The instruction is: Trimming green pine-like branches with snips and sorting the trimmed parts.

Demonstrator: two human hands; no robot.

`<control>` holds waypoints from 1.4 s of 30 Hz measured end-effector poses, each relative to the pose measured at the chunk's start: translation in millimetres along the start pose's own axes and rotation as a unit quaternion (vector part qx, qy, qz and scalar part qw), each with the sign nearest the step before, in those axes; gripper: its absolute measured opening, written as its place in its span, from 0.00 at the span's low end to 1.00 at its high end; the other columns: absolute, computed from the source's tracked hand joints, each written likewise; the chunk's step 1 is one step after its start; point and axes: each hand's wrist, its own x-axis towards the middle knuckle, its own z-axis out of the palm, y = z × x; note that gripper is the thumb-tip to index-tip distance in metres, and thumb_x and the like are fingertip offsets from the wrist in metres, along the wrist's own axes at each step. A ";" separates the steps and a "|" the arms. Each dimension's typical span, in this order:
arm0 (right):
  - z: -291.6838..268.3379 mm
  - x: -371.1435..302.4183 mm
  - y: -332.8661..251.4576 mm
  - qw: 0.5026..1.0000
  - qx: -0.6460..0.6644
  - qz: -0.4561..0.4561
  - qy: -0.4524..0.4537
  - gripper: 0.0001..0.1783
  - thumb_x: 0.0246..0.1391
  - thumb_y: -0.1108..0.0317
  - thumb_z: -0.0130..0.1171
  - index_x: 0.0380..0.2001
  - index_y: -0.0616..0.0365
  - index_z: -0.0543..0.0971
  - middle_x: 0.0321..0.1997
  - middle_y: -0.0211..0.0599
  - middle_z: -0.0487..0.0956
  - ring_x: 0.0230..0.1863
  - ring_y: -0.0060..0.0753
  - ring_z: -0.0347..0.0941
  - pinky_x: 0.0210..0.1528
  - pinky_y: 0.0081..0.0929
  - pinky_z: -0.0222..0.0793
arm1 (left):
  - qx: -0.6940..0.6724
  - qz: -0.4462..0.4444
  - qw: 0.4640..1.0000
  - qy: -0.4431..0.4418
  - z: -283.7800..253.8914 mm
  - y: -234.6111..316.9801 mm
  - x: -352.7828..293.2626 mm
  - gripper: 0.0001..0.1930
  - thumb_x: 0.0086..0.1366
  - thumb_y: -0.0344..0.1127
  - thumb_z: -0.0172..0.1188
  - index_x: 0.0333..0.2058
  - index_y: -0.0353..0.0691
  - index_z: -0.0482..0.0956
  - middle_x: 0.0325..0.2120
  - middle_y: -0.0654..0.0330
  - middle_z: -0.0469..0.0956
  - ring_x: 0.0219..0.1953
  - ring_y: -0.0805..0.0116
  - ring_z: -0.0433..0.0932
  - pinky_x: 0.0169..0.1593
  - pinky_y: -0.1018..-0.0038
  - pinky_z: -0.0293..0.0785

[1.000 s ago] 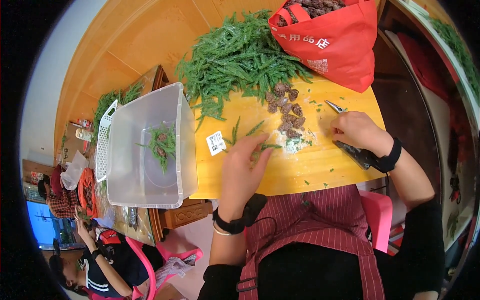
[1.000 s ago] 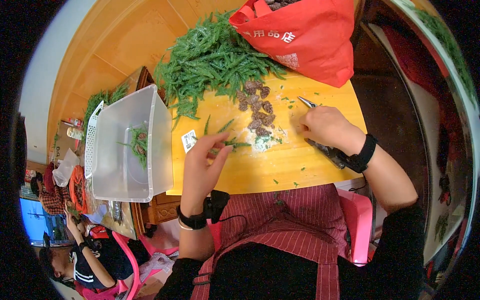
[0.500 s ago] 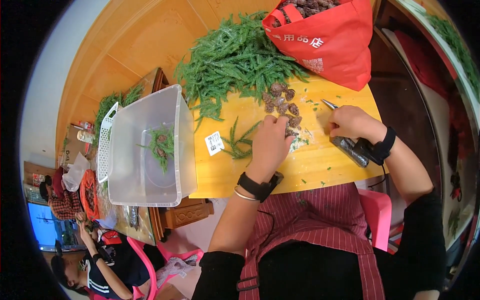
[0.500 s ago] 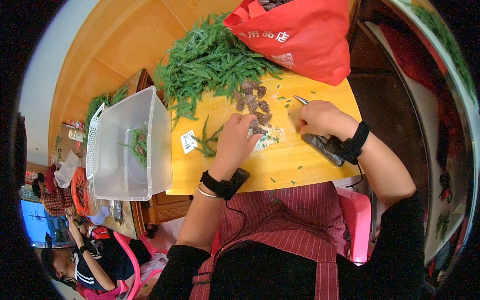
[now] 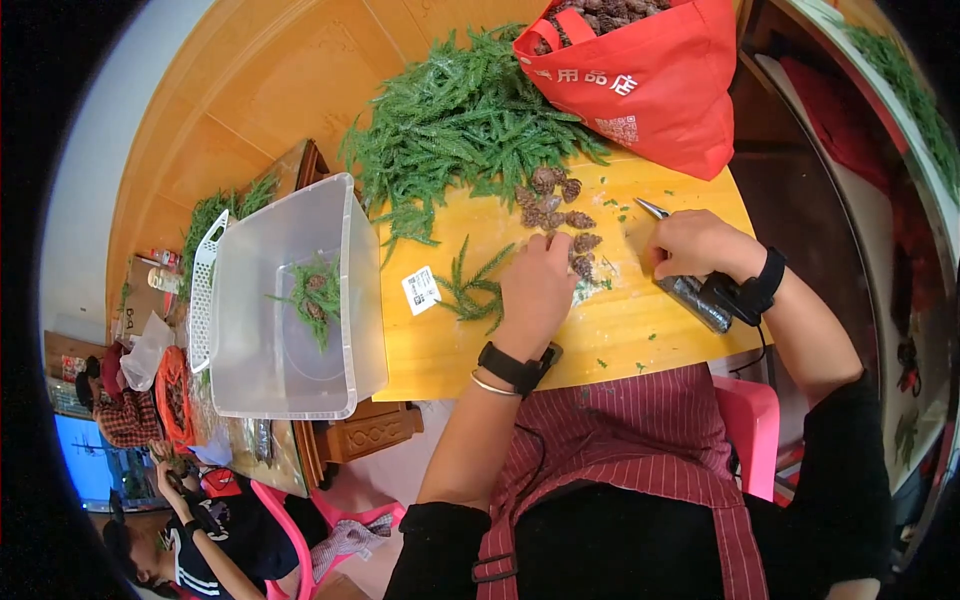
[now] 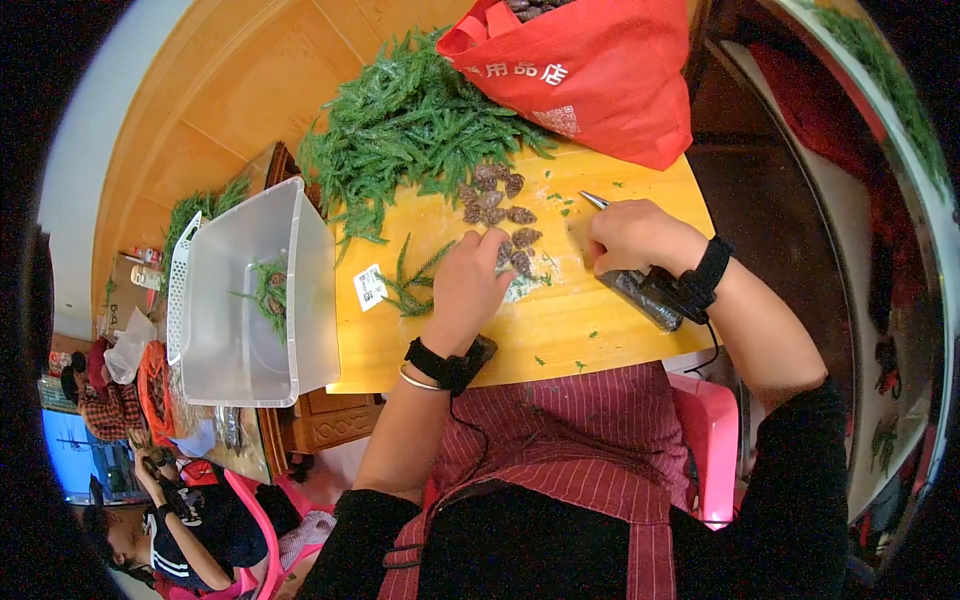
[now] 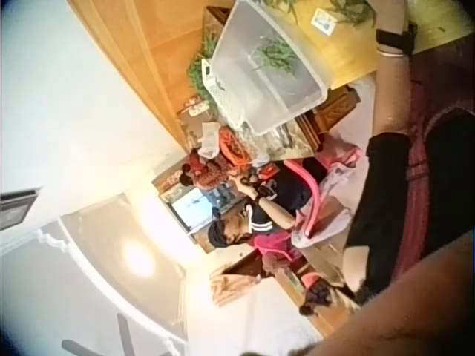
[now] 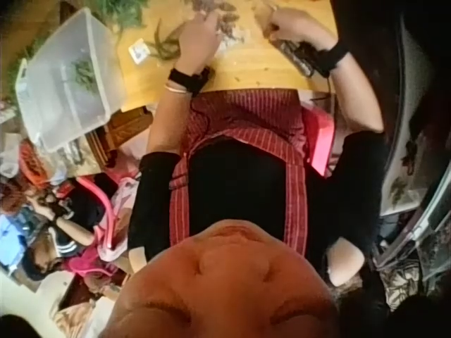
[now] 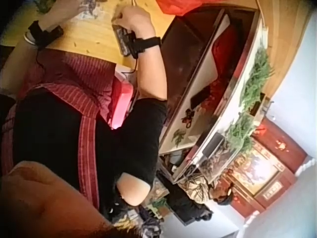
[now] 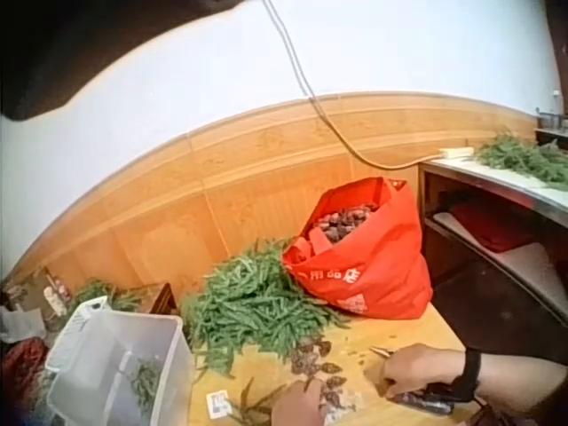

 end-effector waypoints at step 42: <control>-5.3 2.0 0.9 0.996 0.086 0.012 -0.015 0.12 0.39 0.63 0.63 0.27 0.58 0.80 0.26 0.40 0.79 0.30 0.40 0.75 0.34 0.31 0.69 | -0.342 -0.083 0.935 -0.049 -34.3 6.4 -16.4 0.19 0.56 0.25 0.58 0.47 0.38 0.69 0.31 0.63 0.70 0.28 0.76 0.72 0.33 0.79 0.71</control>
